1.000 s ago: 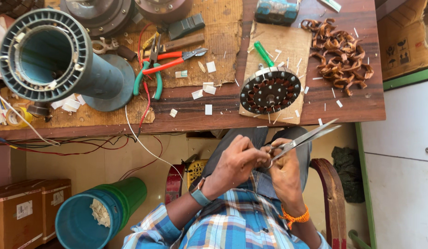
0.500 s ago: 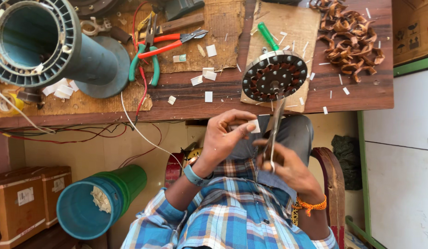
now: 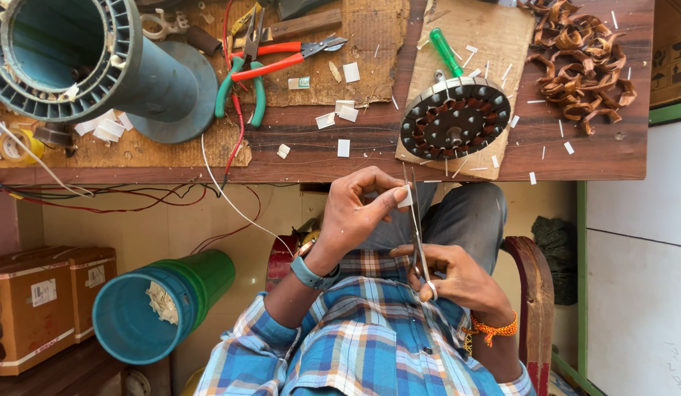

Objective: The person is repairing an electric motor stator by hand. They use a screwdriver to adjust components, cut small white insulating pieces with scissors, and insert them into the stator slots. The workspace contains various tools and motor parts.

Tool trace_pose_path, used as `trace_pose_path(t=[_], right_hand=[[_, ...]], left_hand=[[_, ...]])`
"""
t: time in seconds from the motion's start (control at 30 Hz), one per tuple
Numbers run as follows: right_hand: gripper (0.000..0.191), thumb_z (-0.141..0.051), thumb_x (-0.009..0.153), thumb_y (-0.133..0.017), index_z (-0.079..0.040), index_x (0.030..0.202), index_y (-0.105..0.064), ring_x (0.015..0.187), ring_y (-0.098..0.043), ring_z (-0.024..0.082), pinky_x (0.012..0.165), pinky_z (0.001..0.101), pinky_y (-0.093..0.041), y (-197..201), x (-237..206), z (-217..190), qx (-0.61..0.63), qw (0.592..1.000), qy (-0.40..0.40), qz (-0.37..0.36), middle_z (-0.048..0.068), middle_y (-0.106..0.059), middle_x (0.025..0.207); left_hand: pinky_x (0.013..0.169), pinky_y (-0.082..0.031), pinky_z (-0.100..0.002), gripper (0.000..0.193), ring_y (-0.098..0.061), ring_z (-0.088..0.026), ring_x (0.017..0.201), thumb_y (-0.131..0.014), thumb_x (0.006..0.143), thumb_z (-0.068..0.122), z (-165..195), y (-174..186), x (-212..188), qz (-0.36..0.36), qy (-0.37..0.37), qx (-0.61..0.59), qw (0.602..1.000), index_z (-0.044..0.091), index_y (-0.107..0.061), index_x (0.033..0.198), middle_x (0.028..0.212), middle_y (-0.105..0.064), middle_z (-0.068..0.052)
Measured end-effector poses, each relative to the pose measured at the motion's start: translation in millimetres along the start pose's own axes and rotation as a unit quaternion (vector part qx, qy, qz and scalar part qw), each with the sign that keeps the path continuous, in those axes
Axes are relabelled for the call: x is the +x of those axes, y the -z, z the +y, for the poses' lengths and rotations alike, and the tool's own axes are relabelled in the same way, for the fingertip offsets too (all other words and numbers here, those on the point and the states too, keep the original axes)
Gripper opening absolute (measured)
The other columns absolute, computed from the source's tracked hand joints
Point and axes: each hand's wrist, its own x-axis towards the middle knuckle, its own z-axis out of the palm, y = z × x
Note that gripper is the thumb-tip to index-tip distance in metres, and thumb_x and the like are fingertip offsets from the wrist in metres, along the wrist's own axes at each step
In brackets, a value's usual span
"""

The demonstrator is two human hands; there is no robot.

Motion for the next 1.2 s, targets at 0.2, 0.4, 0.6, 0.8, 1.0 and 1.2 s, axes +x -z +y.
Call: trace_pose_path(t=[0.2,0.4,0.6,0.8,1.0,1.2], right_hand=[[0.083,-0.034,0.063,-0.093,0.008,0.130,-0.068,0.068,-0.059,0.009,0.061,0.0246,-0.046,2.3,0.5,3.4,0.012,1.000,0.019,0.015,0.001,-0.063,0.073],[0.077,-0.027,0.063,-0.093,0.009,0.127,-0.070,0.065,-0.057,0.008,0.057,0.0235,-0.042,5.5,2.8,11.2,0.007,0.999,0.016,0.033,0.000,-0.063,0.072],[0.074,-0.019,0.065,-0.091,0.008,0.129,-0.069,0.064,-0.056,0.007,0.056,0.0225,-0.039,8.9,-2.9,21.0,0.020,0.999,0.000,0.034,0.000,-0.064,0.071],[0.070,-0.016,0.061,-0.091,0.007,0.125,-0.072,0.061,-0.054,0.006,0.054,0.0223,-0.036,10.5,-5.5,36.7,0.006,0.998,-0.002,0.062,-0.001,-0.061,0.068],[0.057,-0.034,0.071,-0.089,0.010,0.105,-0.075,0.063,-0.066,0.013,0.057,0.0245,-0.048,15.1,-7.7,63.1,0.024,0.988,0.075,0.130,0.006,-0.071,0.069],[0.081,-0.053,0.066,-0.085,0.006,0.119,-0.070,0.076,-0.071,0.015,0.065,0.0218,-0.049,12.7,2.6,62.8,0.074,0.954,0.192,0.219,0.009,-0.075,0.081]], left_hand=[[0.061,-0.059,-0.023,0.015,-0.075,-0.010,0.079,-0.071,0.096,0.014,-2.4,4.7,4.0,-0.005,0.007,0.014,1.000,0.000,-0.072,0.100,0.087,-0.077,-0.007],[0.061,-0.060,-0.023,0.014,-0.075,-0.010,0.078,-0.071,0.096,0.014,-3.4,8.7,6.9,-0.014,0.023,-0.004,1.000,0.000,-0.072,0.099,0.086,-0.076,-0.006],[0.064,-0.060,-0.024,0.017,-0.074,-0.010,0.077,-0.073,0.096,0.016,-10.1,10.3,3.9,-0.027,0.055,-0.044,0.997,0.000,-0.072,0.098,0.083,-0.074,-0.005],[0.064,-0.060,-0.024,0.018,-0.072,-0.009,0.075,-0.073,0.095,0.019,-17.2,9.9,3.3,-0.038,0.068,-0.065,0.995,0.001,-0.072,0.099,0.084,-0.074,-0.005],[0.062,-0.060,-0.024,0.017,-0.072,-0.016,0.105,-0.063,0.103,0.020,-17.2,0.1,3.4,0.001,0.011,-0.151,0.988,0.005,-0.057,0.107,0.105,-0.073,-0.009],[0.052,-0.057,-0.021,0.016,-0.074,-0.024,0.104,-0.053,0.103,0.029,-23.5,-2.1,-2.1,-0.090,0.078,-0.347,0.930,0.016,-0.047,0.110,0.111,-0.072,-0.010]])
